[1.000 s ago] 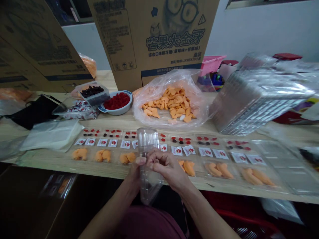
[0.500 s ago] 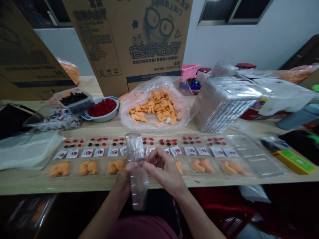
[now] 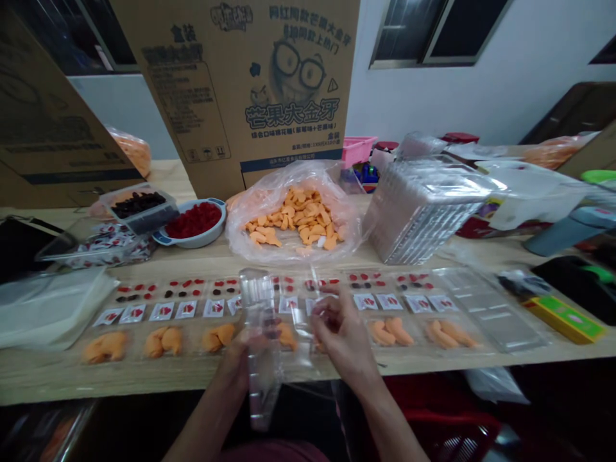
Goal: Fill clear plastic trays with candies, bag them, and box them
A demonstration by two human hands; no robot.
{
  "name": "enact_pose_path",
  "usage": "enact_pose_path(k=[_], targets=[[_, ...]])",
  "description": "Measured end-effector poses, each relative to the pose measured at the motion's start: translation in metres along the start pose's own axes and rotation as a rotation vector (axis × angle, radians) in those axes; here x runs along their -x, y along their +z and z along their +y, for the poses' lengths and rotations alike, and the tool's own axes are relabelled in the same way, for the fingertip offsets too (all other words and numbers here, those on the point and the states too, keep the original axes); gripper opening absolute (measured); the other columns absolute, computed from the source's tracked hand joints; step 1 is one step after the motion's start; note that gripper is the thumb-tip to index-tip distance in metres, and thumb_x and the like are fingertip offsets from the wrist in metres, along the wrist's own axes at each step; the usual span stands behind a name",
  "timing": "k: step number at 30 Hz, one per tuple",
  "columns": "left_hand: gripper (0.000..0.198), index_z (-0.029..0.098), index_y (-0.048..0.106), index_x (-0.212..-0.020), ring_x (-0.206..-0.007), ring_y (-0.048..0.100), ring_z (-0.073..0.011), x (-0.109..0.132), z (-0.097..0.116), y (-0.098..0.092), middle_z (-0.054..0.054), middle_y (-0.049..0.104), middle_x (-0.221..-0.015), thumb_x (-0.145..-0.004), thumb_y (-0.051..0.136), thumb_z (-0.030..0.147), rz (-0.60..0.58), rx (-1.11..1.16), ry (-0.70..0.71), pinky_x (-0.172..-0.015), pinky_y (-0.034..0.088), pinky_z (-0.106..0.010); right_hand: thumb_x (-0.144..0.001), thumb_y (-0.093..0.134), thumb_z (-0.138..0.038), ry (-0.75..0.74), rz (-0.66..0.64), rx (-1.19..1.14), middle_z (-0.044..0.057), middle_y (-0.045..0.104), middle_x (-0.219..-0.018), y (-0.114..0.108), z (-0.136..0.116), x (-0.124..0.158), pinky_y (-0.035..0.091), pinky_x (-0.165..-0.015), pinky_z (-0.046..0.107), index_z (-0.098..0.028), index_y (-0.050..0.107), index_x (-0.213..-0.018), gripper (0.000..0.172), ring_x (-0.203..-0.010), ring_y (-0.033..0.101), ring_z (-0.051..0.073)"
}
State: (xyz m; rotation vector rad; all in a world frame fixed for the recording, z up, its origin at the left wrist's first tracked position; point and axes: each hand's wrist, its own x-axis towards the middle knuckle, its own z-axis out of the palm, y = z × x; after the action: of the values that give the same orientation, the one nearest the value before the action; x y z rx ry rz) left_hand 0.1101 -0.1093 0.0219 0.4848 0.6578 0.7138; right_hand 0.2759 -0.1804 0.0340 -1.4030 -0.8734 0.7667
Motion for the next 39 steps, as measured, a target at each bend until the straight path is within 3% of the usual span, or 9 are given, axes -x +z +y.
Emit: enact_pose_path(k=[4,8,12,16,19,22,27,34,39], targets=[[0.044,0.018,0.063,-0.097,-0.071,0.062,-0.0171,-0.002,0.007,-0.01,-0.003,0.067,-0.083,-0.055,0.076,0.026,0.109,-0.014,0.042,-0.059,0.047,-0.025,-0.065,0.074,-0.04,0.1,0.124,-0.018,-0.003,0.056,-0.068,-0.041,0.026,-0.024,0.039,-0.045,0.024,-0.021,0.048,-0.105,0.051,-0.051,0.049,0.012],[0.042,0.016,0.065,-0.087,-0.066,0.063,-0.0194,-0.006,0.007,-0.011,-0.004,0.067,-0.073,-0.051,0.077,0.035,0.082,0.044,-0.052,-0.062,0.05,-0.03,-0.056,0.077,-0.045,0.185,0.149,0.06,-0.002,0.056,-0.061,-0.068,0.057,-0.047,0.038,-0.045,0.026,-0.019,0.053,-0.095,0.052,-0.049,0.049,0.014],[0.04,0.014,0.065,-0.08,-0.069,0.065,-0.0227,-0.009,0.002,-0.004,-0.007,0.068,-0.075,-0.051,0.075,0.039,0.037,0.083,-0.143,-0.066,0.052,-0.035,-0.066,0.064,-0.047,0.117,0.166,0.422,0.006,0.061,-0.071,-0.077,0.073,-0.05,0.045,-0.05,0.034,-0.017,0.057,-0.09,0.039,-0.053,0.054,0.019],[0.045,0.013,0.065,-0.081,-0.061,0.063,-0.0227,-0.01,0.002,0.001,-0.007,0.067,-0.07,-0.051,0.075,0.044,0.015,0.043,-0.201,-0.056,0.049,-0.033,-0.081,0.05,-0.038,-0.227,0.203,0.961,0.018,0.062,-0.101,-0.069,0.069,-0.039,0.049,-0.078,0.048,-0.014,0.061,-0.095,0.03,-0.091,0.059,0.031],[0.038,0.015,0.063,-0.078,-0.058,0.061,-0.0188,-0.009,0.002,0.001,-0.005,0.067,-0.069,-0.052,0.076,0.04,0.052,0.075,-0.141,-0.054,0.047,-0.029,-0.088,0.044,-0.036,-0.394,-0.01,1.08,0.02,0.056,-0.12,-0.052,0.065,-0.032,0.044,-0.093,0.049,-0.013,0.059,-0.111,0.036,-0.114,0.051,0.032],[0.034,0.016,0.063,-0.076,-0.058,0.06,-0.0168,-0.009,0.001,-0.001,-0.005,0.067,-0.07,-0.055,0.076,0.039,0.038,0.115,-0.11,-0.057,0.048,-0.029,-0.092,0.043,-0.039,-0.391,-0.187,1.212,0.017,0.044,-0.14,-0.031,0.069,-0.026,0.032,-0.103,0.054,-0.016,0.05,-0.129,0.044,-0.13,0.037,0.031],[0.038,0.014,0.065,-0.078,-0.061,0.06,-0.0164,-0.013,-0.002,-0.01,-0.006,0.067,-0.073,-0.057,0.076,0.044,-0.076,0.16,-0.127,-0.063,0.048,-0.029,-0.094,0.037,-0.039,-0.32,-0.146,1.38,0.016,0.037,-0.146,-0.013,0.084,-0.021,0.023,-0.104,0.061,-0.018,0.045,-0.135,0.047,-0.135,0.03,0.032],[0.041,0.014,0.065,-0.083,-0.052,0.054,-0.0135,-0.008,-0.005,-0.011,-0.003,0.064,-0.066,-0.058,0.074,0.046,-0.031,0.217,-0.162,-0.059,0.046,-0.029,-0.093,0.039,-0.041,-0.327,-0.115,1.243,0.015,0.041,-0.143,-0.017,0.09,-0.032,0.025,-0.101,0.063,-0.02,0.05,-0.131,0.045,-0.132,0.034,0.034],[0.047,0.015,0.064,-0.089,-0.062,0.058,-0.0162,-0.002,-0.002,-0.007,-0.003,0.063,-0.069,-0.05,0.079,0.037,0.033,0.18,-0.098,-0.061,0.045,-0.027,-0.084,0.059,-0.043,-0.284,-0.136,0.453,0.012,0.061,-0.114,0.01,0.041,-0.016,0.043,-0.094,0.046,-0.022,0.062,-0.106,0.029,-0.111,0.054,0.028]])
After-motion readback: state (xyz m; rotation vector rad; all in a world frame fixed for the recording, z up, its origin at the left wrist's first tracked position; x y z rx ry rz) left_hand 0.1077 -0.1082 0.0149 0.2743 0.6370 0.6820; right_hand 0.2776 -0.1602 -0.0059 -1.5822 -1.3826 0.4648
